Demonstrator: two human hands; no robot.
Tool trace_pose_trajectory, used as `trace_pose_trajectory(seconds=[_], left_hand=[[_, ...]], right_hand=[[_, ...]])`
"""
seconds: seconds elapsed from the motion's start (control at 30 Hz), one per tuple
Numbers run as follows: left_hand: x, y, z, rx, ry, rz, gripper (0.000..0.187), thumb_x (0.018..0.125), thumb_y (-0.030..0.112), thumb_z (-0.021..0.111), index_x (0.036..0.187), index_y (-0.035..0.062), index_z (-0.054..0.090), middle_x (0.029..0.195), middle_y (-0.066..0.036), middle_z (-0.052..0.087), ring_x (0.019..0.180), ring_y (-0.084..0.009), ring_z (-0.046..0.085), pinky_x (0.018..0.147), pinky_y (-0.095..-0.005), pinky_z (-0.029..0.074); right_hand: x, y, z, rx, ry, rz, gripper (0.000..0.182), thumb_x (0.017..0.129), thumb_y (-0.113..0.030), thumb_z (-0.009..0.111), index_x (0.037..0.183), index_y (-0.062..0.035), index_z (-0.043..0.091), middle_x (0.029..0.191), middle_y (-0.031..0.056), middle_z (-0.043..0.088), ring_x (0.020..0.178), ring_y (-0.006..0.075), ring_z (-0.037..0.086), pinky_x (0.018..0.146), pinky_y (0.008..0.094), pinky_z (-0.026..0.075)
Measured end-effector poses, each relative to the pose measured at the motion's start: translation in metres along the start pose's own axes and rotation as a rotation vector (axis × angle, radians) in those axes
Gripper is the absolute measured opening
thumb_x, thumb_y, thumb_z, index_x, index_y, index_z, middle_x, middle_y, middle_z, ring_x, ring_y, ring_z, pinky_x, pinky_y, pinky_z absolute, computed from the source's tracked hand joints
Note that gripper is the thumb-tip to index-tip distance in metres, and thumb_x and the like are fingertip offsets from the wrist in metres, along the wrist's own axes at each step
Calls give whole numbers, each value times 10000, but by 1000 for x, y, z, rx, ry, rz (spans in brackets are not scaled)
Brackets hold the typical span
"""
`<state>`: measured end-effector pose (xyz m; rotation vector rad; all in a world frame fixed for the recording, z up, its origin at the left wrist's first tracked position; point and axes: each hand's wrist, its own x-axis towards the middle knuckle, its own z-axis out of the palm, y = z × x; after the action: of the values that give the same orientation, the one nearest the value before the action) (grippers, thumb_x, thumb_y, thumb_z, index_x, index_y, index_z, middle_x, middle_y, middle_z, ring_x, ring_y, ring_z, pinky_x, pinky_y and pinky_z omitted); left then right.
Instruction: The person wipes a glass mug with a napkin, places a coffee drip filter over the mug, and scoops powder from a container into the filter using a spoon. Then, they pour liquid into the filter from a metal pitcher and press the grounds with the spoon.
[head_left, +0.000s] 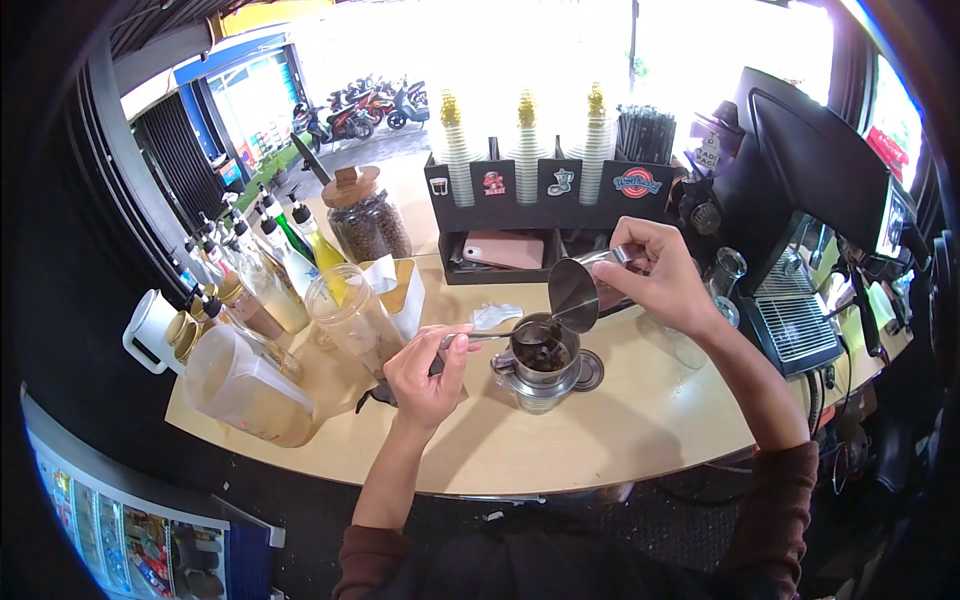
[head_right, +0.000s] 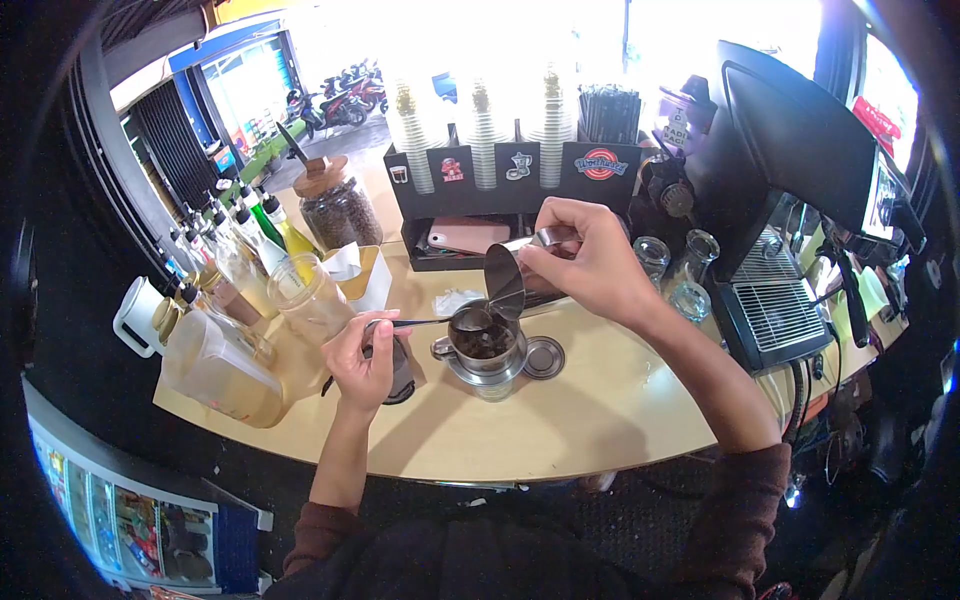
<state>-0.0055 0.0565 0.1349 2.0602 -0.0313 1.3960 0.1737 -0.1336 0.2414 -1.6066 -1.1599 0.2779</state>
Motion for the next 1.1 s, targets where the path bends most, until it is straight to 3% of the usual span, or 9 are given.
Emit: trace_pose_trajectory(seconds=[0.53, 0.6, 1.1], left_hand=[[7, 3, -12, 104, -19, 58, 181, 925, 77, 523, 941, -83, 606, 835, -123, 656, 700, -190, 686, 601, -260, 534], [8, 5, -12, 79, 89, 22, 92, 864, 35, 588, 897, -29, 644, 730, -107, 665, 661, -178, 678, 597, -264, 506], [4, 20, -39, 123, 132, 70, 88, 860, 3, 575, 886, -62, 627, 753, -131, 661, 669, -191, 677, 605, -263, 516]], right_hand=[[-3, -6, 0, 35, 9, 13, 202, 848, -2, 610, 742, -2, 437, 736, 25, 574, 774, 85, 623, 651, 239, 575], [-3, -4, -2, -6, 19, -4, 204, 851, -3, 610, 742, -5, 437, 739, 28, 582, 770, 81, 622, 640, 233, 567], [6, -2, 0, -56, 42, -11, 198, 844, 3, 601, 741, -6, 433, 709, 26, 587, 721, 64, 619, 585, 217, 549]])
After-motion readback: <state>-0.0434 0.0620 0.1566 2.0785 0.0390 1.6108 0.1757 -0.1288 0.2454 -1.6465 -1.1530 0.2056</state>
